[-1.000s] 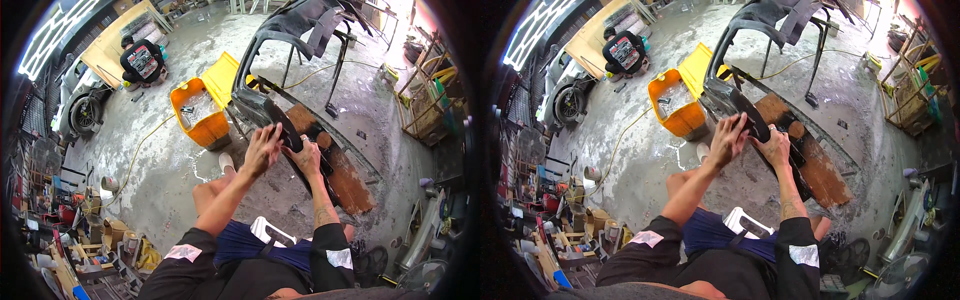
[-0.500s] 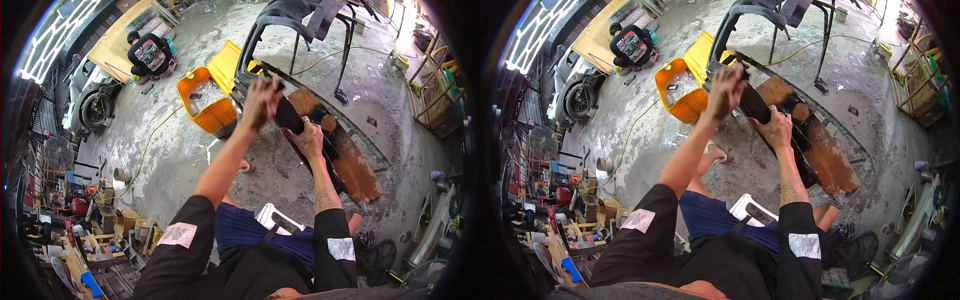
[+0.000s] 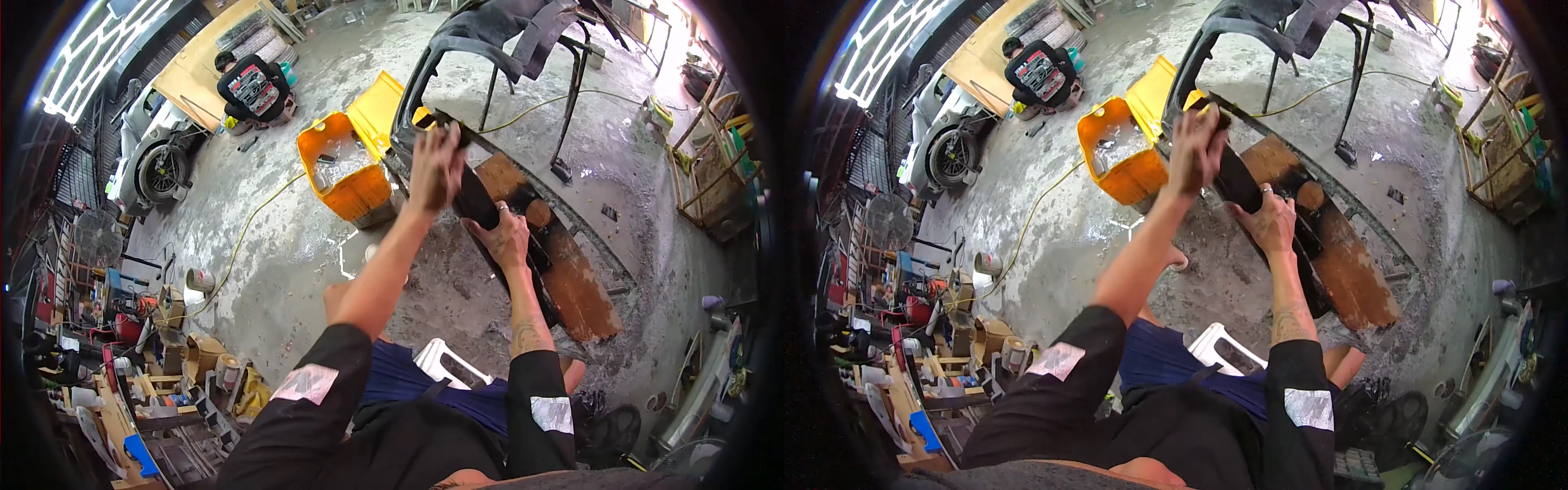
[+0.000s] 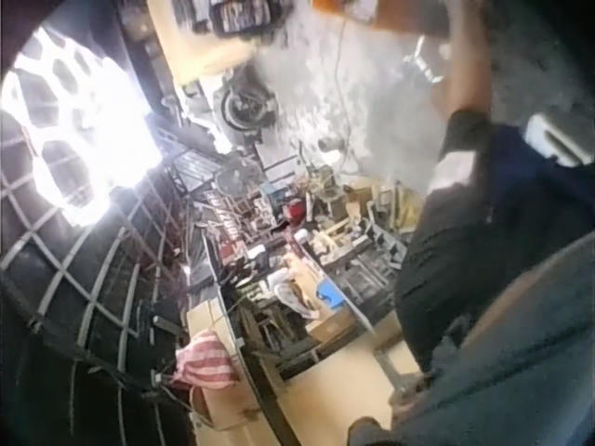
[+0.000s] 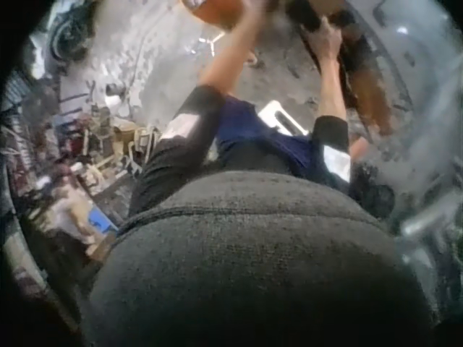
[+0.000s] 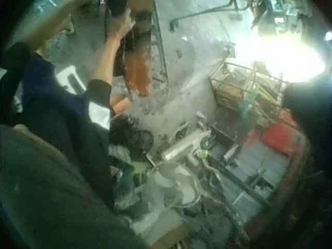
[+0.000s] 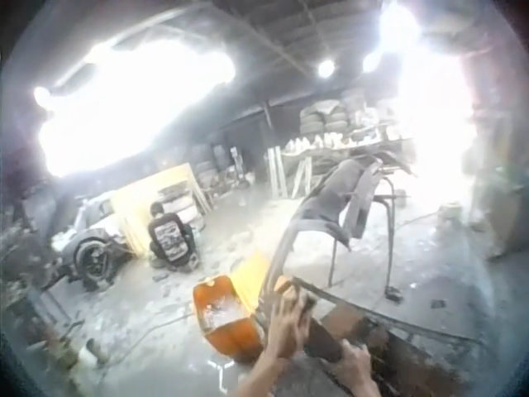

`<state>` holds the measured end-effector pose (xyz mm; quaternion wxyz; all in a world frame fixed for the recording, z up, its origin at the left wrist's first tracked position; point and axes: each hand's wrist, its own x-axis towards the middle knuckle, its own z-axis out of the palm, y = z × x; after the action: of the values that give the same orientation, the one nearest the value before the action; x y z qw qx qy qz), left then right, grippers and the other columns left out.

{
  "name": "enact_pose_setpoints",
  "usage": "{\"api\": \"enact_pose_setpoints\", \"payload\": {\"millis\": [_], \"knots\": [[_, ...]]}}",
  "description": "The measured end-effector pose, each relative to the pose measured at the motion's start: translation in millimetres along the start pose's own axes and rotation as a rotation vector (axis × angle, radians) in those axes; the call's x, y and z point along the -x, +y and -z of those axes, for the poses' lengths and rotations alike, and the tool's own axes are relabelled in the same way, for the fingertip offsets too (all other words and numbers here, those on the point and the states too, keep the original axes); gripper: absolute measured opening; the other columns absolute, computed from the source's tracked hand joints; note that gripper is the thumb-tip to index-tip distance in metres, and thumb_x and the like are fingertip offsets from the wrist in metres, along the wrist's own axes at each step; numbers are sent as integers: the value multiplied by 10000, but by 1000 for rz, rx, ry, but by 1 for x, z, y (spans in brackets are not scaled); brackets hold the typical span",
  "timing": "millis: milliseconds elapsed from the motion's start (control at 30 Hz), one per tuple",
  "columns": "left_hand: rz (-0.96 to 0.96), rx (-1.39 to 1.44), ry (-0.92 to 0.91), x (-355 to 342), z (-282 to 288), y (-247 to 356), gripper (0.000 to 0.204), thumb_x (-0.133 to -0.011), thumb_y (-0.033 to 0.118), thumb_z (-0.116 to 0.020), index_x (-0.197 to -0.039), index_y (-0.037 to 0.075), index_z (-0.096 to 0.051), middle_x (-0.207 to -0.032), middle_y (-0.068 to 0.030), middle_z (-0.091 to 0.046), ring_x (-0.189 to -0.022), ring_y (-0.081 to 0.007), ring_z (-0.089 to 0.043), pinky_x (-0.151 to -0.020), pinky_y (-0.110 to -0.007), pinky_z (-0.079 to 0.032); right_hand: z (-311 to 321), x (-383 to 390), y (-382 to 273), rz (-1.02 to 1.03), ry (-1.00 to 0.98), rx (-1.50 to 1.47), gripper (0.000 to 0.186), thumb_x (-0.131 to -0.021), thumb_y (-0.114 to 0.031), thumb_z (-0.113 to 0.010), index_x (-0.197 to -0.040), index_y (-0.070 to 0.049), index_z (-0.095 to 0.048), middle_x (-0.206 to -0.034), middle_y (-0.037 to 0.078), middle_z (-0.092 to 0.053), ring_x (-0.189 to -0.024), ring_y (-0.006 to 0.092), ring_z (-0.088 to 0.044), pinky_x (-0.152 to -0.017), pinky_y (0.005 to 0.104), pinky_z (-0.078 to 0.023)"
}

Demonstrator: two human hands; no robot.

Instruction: Manually wet sanding a black automotive body part using sandpaper and water from a bucket.

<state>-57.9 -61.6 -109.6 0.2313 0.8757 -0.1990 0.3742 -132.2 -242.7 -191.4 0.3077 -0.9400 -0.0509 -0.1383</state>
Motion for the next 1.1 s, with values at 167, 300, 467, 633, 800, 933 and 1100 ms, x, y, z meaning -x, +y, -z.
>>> {"api": "enact_pose_setpoints", "payload": {"millis": [167,300,467,633,800,933,1100], "knots": [[-153,15,-169,78,-5,-5,664,-942,199,-780,-1543,24,-558,-1342,-223,-601,-1211,-386,-580,-1152,-503,-438,-14,0,10,6,-18,-70,727,-805,-550,-901,-1218,9,-686,-975,240,-786,-983,418,-756,-1029,522,-505],[133,97,106,-22,2,-32,498,-961,105,-724,-1428,-38,-622,-1209,-245,-635,-1112,-424,-570,-1000,-503,-462,-5,-2,-12,28,45,-15,762,-800,-592,-892,-1220,12,-692,-985,243,-786,-979,427,-750,-982,507,-519],[-33,59,-50,73,-5,15,511,-938,152,-776,-1411,2,-654,-1271,-223,-630,-1125,-405,-585,-1040,-508,-482,-16,-1,12,15,61,3,789,-793,-613,-895,-1215,23,-697,-984,251,-783,-983,426,-743,-981,499,-518],[49,81,73,-18,8,-29,444,-954,123,-737,-1365,-28,-660,-1170,-226,-640,-1075,-413,-571,-947,-493,-490,-5,-6,-16,-56,16,13,812,-756,-593,-931,-1231,26,-707,-1013,274,-772,-1019,453,-714,-960,507,-546],[-20,-73,-6,59,-10,-2,581,-970,175,-739,-1499,3,-573,-1286,-232,-616,-1093,-406,-580,-982,-513,-497,-19,-1,5,-7,16,33,835,-757,-594,-935,-1287,0,-681,-1047,281,-746,-1033,463,-709,-909,525,-569],[-16,33,-48,40,-5,-8,564,-973,167,-730,-1487,-8,-575,-1266,-237,-596,-1096,-402,-565,-971,-486,-504,-15,-2,7,-3,62,22,797,-754,-578,-938,-1240,5,-694,-1050,244,-766,-1048,449,-697,-910,518,-565],[496,310,240,-34,6,-105,341,-962,153,-776,-1253,-15,-713,-1125,-241,-637,-1023,-400,-632,-921,-478,-518,-20,-7,-27,-74,-51,27,948,-776,-711,-876,-1298,53,-671,-1067,282,-746,-1050,439,-726,-930,497,-570]]}}
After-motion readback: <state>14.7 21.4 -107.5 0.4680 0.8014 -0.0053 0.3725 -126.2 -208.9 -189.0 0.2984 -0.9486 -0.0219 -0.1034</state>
